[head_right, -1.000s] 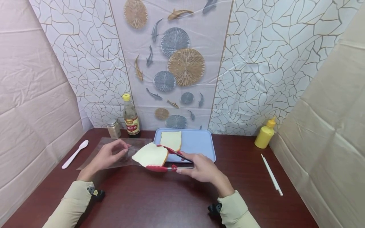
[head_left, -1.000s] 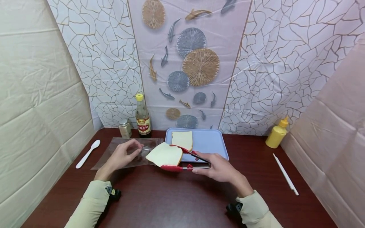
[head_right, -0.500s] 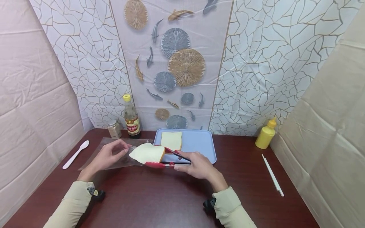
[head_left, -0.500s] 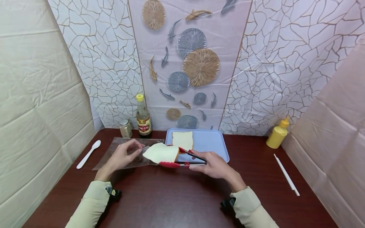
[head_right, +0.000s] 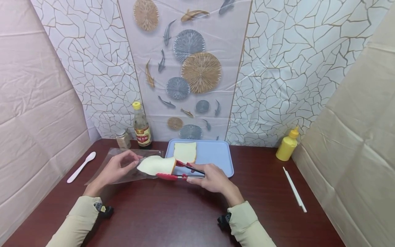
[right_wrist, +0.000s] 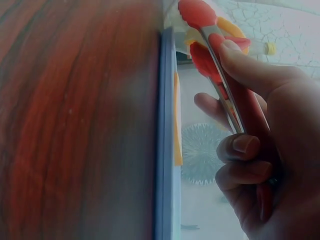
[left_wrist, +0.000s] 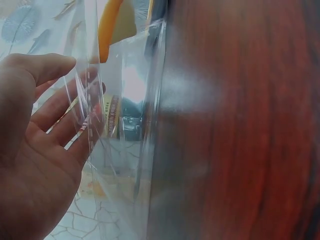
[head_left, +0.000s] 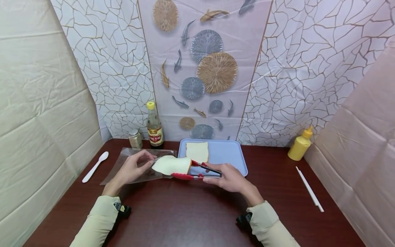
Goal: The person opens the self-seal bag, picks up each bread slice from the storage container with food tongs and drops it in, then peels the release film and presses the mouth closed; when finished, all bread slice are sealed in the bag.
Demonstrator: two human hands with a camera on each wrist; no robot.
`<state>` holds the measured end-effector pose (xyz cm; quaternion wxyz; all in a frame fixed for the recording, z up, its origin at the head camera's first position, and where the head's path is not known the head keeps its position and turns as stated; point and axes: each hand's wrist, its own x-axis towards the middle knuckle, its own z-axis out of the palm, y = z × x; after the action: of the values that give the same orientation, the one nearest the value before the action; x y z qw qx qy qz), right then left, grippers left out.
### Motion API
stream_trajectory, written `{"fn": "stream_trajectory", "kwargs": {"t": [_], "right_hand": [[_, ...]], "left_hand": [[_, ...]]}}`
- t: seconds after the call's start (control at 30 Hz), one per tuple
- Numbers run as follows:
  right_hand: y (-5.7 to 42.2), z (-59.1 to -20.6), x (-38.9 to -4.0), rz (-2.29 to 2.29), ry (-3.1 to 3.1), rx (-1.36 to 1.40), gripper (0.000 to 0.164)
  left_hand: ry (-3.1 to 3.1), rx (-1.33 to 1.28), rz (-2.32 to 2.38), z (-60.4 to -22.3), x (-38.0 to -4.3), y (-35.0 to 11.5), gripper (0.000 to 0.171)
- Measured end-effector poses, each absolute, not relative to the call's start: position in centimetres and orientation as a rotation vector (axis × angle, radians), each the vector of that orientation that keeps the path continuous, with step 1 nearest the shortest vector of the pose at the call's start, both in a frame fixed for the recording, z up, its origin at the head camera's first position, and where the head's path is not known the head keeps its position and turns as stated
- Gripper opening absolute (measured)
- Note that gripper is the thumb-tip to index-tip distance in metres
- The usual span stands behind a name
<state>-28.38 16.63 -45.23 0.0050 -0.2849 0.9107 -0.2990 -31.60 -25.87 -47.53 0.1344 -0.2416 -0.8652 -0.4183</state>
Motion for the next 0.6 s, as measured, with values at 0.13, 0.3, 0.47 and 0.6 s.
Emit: {"fn": "stream_trajectory", "kwargs": {"t": [0.13,0.3,0.47,0.6], "right_hand": [[16.1,-45.4,-28.6,-0.971,2.830,-0.923,0.069],[15.6,-45.7,-28.8,-0.984,2.815,-0.946,0.068],[15.2,-46.1,-28.9,-0.961,2.792,-0.967,0.070],[14.9,-46.2,-29.0,-0.958,2.774,-0.964,0.071]], "left_hand": [[-2.509,-0.701,-1.220,-47.5,-31.6,-25.9,0.007],[-2.507,-0.718,-1.241,-47.5,-31.6,-25.9,0.007],[-2.476,-0.726,-1.347,-47.2,-31.6,-25.8,0.009],[-2.498,-0.685,-1.374,-47.1,-31.6,-25.9,0.008]]}}
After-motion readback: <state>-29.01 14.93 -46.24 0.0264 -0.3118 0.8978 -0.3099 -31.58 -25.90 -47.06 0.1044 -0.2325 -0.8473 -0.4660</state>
